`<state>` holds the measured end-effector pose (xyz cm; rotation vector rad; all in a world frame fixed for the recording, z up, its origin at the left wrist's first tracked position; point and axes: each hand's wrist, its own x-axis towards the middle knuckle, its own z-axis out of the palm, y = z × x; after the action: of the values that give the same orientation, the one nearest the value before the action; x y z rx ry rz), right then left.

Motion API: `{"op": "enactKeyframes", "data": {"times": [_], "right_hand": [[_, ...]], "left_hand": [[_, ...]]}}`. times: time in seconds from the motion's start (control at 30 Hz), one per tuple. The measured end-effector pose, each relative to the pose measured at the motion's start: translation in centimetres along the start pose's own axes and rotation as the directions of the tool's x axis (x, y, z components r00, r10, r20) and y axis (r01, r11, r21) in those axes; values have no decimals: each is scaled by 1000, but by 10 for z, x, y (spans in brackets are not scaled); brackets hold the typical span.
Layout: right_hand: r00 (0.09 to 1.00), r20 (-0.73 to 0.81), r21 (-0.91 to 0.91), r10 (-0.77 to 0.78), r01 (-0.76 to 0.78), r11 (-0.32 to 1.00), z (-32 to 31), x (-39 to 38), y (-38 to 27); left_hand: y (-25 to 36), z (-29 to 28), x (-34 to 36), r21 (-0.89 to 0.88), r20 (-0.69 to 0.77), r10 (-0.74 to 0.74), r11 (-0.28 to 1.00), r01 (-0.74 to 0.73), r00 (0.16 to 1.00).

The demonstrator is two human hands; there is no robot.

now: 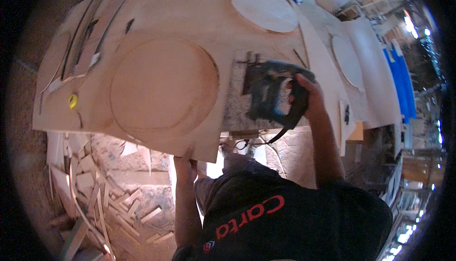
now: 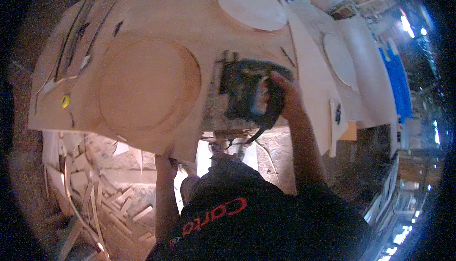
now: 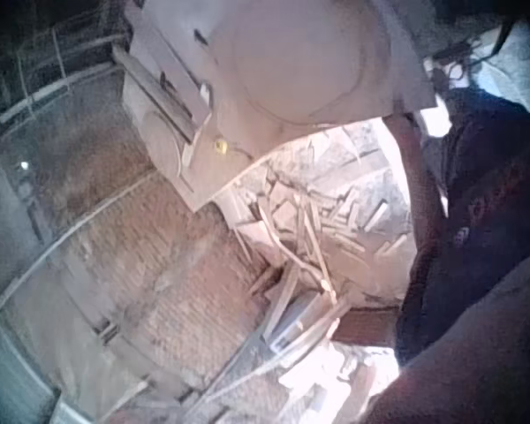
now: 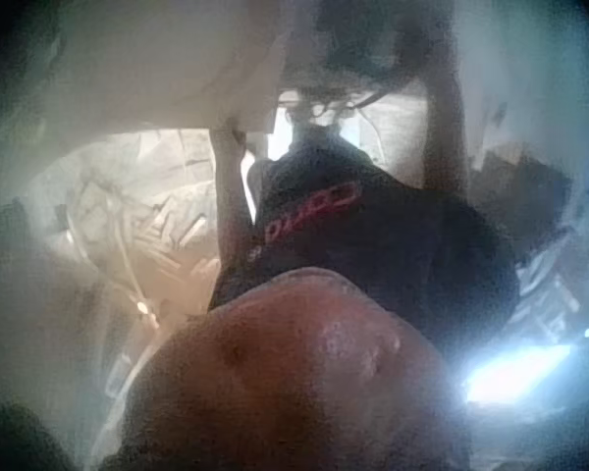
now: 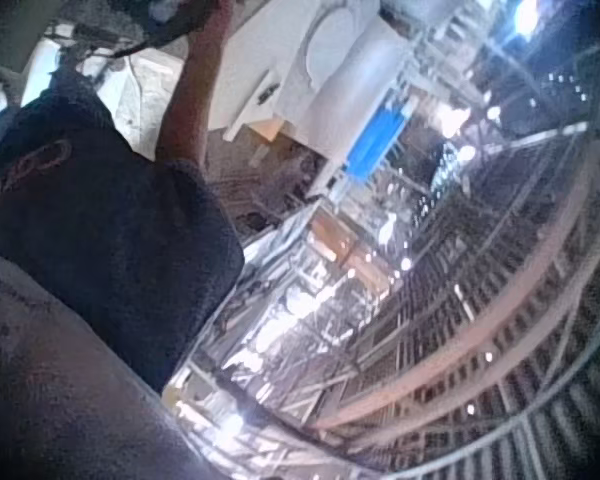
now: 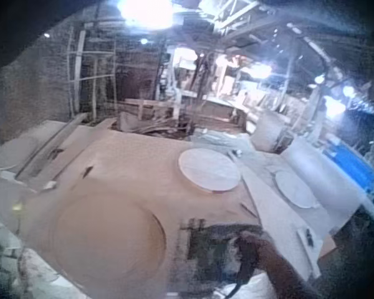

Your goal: The person uses a jigsaw to cut a circular shape from a large sheet of plywood. After completing the cut, they remove the circular piece and set it aside, then pick up and move other cut wood pieces on the floor.

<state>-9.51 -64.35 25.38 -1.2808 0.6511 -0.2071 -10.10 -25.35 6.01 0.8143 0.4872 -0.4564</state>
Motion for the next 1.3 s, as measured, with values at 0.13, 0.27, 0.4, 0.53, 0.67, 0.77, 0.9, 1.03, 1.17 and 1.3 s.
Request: {"op": "enactKeyframes", "data": {"times": [0.13, 0.27, 0.4, 0.53, 0.67, 0.77, 0.9, 1.03, 1.17, 1.3], "right_hand": [[997, -78, 244, 6, 13, 970, -75, 57, 40], [994, -83, 349, 68, -34, 936, -126, 113, 92], [993, -9, 512, 114, -93, 854, -168, 159, 143], [953, 297, 421, 52, -180, 889, -205, 180, 170], [997, -74, -42, -4, 1, 999, -204, 183, 154], [1000, -2, -5, -1, 1, 1000, -166, 187, 117], [939, 329, 147, 97, -152, 977, -53, 190, 95], [727, 605, 185, 325, -526, 830, 52, 183, 97], [578, 800, 164, 161, -469, 868, 102, 184, 117], [721, 693, 86, 28, -122, 989, 123, 180, 118]], "left_hand": [[20, 31, -13, 40, 60, 174, 983, -177, 983], [44, 67, -32, 42, 32, 261, 964, -262, 965], [75, 92, -51, 108, 17, 285, 952, -286, 958], [95, 98, -65, 111, 19, 309, 945, -309, 951], [90, 95, -64, -16, 15, 306, 952, -306, 952], [75, 92, -62, -11, 11, 316, 949, -316, 949], [54, 85, -66, 129, -37, 293, 950, -286, 956], [35, 69, -88, 151, 111, 324, 929, -338, 940], [15, 51, -116, 175, 38, 323, 929, -325, 946], [-12, 25, -129, -73, 68, 383, 923, -378, 921]]}}
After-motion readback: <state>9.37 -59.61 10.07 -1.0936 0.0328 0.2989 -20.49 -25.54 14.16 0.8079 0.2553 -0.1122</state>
